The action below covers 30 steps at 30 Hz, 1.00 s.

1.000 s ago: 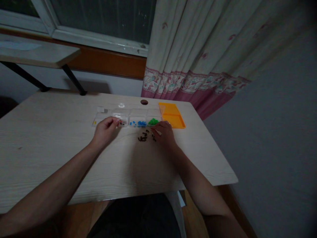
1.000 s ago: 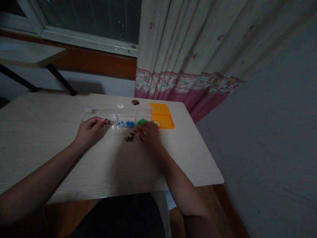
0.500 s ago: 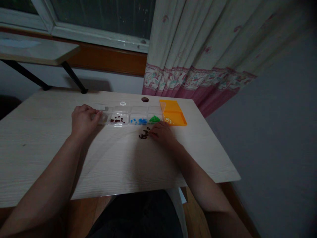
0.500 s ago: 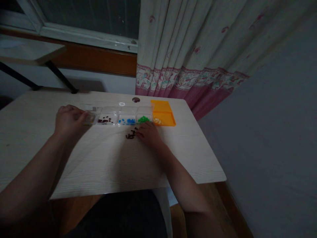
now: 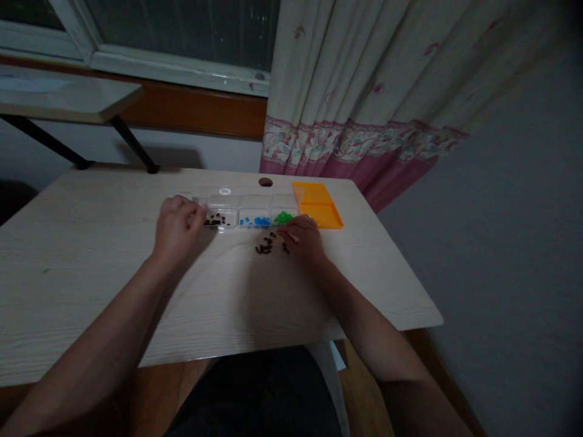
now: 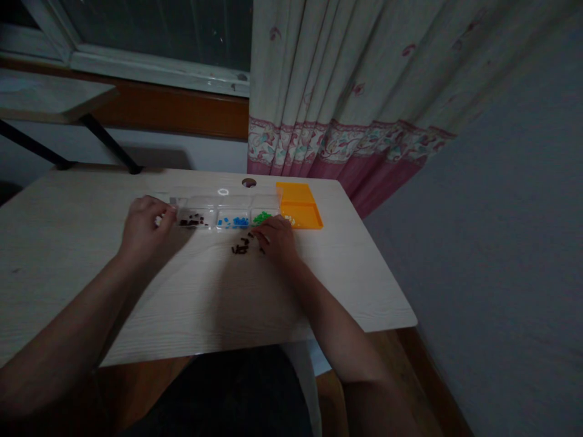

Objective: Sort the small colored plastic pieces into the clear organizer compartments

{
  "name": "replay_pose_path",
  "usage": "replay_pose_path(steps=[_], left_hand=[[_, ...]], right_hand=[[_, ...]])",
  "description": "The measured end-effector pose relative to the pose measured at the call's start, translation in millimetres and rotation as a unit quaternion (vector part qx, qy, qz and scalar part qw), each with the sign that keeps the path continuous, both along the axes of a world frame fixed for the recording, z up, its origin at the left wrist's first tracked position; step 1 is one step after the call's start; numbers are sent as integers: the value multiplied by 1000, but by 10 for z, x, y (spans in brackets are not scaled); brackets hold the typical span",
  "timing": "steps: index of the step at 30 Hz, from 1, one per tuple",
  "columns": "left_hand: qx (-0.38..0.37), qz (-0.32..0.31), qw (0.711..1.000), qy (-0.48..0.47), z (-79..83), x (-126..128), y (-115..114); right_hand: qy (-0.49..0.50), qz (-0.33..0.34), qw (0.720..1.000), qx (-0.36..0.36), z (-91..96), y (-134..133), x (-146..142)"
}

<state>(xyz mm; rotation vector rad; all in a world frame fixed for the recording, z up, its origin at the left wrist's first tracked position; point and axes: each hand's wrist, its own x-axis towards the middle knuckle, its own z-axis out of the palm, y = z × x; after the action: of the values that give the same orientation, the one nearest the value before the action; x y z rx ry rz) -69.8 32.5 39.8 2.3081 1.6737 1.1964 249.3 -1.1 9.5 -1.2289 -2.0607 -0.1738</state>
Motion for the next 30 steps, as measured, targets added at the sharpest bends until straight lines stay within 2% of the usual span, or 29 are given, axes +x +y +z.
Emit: replay_pose_path(steps=[2, 4, 7, 9, 12, 17, 19, 21, 22, 24, 26, 28, 30], left_hand=[[-49, -117, 991, -53, -46, 298, -127], [-100, -211, 967, -101, -105, 563, -243], [-155, -277, 930, -185, -165, 807, -355], [-186, -293, 909, -232, -179, 867, -392], [-253, -283, 873, -307, -206, 876, -420], [-373, -244, 767, -462, -353, 868, -429], [-385, -236, 758, -472, -393, 868, -418], [-373, -233, 780, -446, -381, 845, -392], [-353, -231, 806, -416, -355, 815, -368], [-274, -225, 881, -315, -271, 703, -290], [-143, -210, 954, -160, -176, 523, -174], [-35, -153, 987, -30, -106, 306, -43], [20, -51, 998, 32, -79, 101, 73]], right_hand=[[16, 0, 999, 35, 31, -47, -66], [22, 12, 997, 67, 64, -110, -153], [11, 39, 995, 89, 95, -197, -278], [2, 56, 993, 102, 94, -231, -331], [-6, 67, 990, 126, 69, -249, -363], [-33, 53, 989, 130, 23, -271, -379], [-39, 55, 989, 131, 15, -282, -385], [-49, 51, 990, 121, 16, -277, -372], [-52, 43, 991, 113, 21, -264, -352], [-46, 6, 994, 94, 36, -210, -270], [-27, -44, 996, 74, 52, -125, -134], [-13, -81, 996, 41, 61, -31, 31], [-23, -101, 995, -15, 59, 46, 178]])
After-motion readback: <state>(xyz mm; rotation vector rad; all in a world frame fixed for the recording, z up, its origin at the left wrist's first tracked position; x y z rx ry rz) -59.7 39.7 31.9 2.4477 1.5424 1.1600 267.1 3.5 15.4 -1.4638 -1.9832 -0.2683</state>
